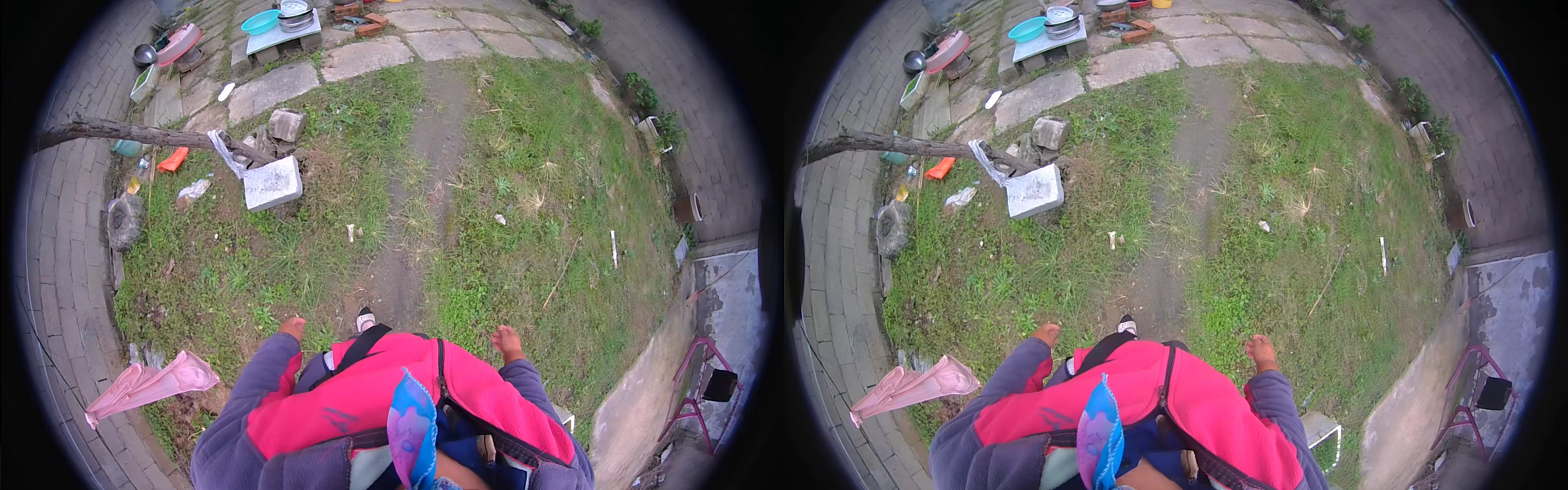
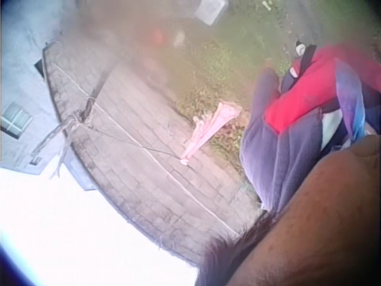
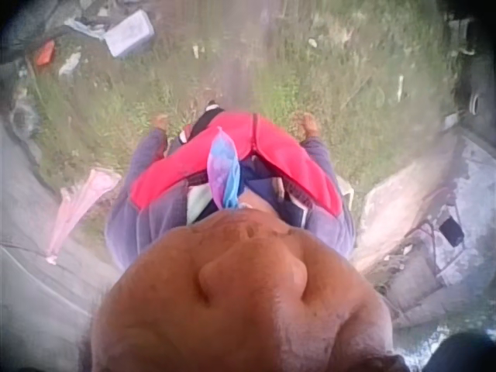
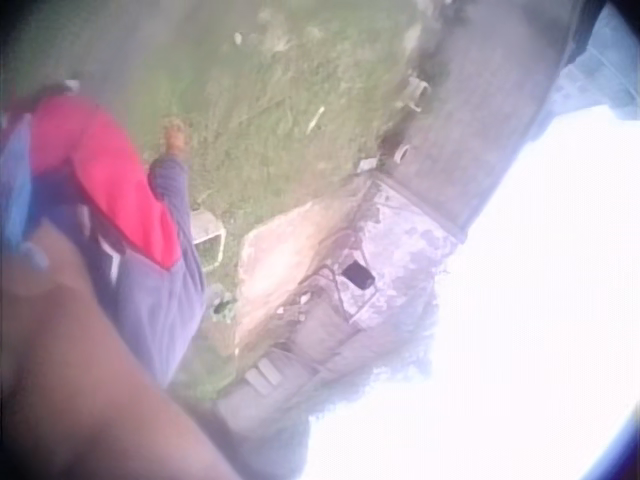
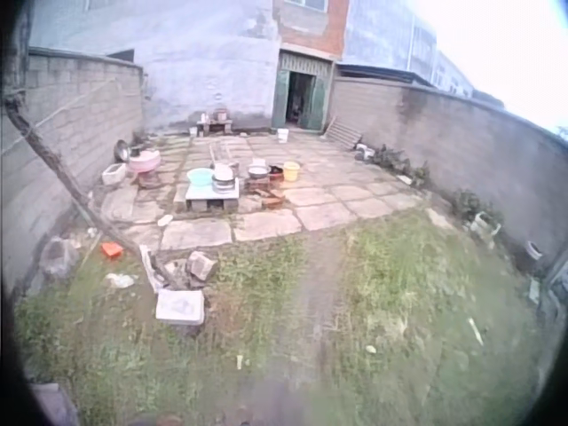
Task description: The person washes several pieces of clothing by hand in a metal basin filled with soapy water, then rinses them under a tap and hangs them on a clothesline. The person handles a purple garment, a red garment, and a black garment, wringing each before hanging.
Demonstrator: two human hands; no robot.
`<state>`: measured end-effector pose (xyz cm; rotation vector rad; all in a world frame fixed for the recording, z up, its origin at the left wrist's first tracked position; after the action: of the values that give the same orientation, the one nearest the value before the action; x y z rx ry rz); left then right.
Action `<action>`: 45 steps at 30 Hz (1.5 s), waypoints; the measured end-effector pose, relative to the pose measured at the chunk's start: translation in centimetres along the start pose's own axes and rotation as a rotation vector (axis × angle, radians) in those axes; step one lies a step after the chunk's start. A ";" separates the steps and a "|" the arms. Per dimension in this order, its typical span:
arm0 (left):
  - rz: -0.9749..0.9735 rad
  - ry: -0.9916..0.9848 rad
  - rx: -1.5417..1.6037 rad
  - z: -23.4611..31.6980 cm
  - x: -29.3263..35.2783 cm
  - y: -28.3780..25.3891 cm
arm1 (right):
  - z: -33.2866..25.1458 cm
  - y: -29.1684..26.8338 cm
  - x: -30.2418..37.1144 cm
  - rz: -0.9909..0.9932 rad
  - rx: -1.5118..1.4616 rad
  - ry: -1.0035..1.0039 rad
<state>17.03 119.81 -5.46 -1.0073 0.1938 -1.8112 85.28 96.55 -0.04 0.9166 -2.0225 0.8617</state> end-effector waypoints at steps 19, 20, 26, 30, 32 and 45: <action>-0.313 0.054 -0.424 34.2 -44.1 2.0 | -59.4 -0.3 -39.4 0.040 0.596 -0.381; -0.415 0.170 -0.658 34.2 -45.5 1.3 | -65.5 2.8 -41.3 -0.016 0.523 -0.484; -0.662 -0.034 -0.819 41.1 -61.5 -2.8 | -89.9 10.3 -49.1 -0.174 0.278 -0.543; -0.484 -0.019 -0.824 57.7 -79.3 -3.8 | -89.7 0.7 -52.8 0.098 0.570 -0.209; -0.017 0.132 -0.377 69.5 -88.9 -4.4 | -89.3 -3.2 -54.5 0.096 1.531 -0.477; -0.358 0.461 -0.642 97.3 -119.9 -3.9 | -135.5 -0.4 -82.8 0.233 1.638 -0.578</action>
<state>100.09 250.04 -6.64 -1.0802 0.9803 -2.3653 171.17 230.14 -0.55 1.8873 -1.4877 2.7530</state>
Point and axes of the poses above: each hand's wrist, its own x-axis away from the middle knuckle, its own y-axis out of the palm, z = x × y, the point moved 1 cm from there along -x, towards the middle knuckle, and after that the axes turned 6 degrees about y, right-handed, at the moved point
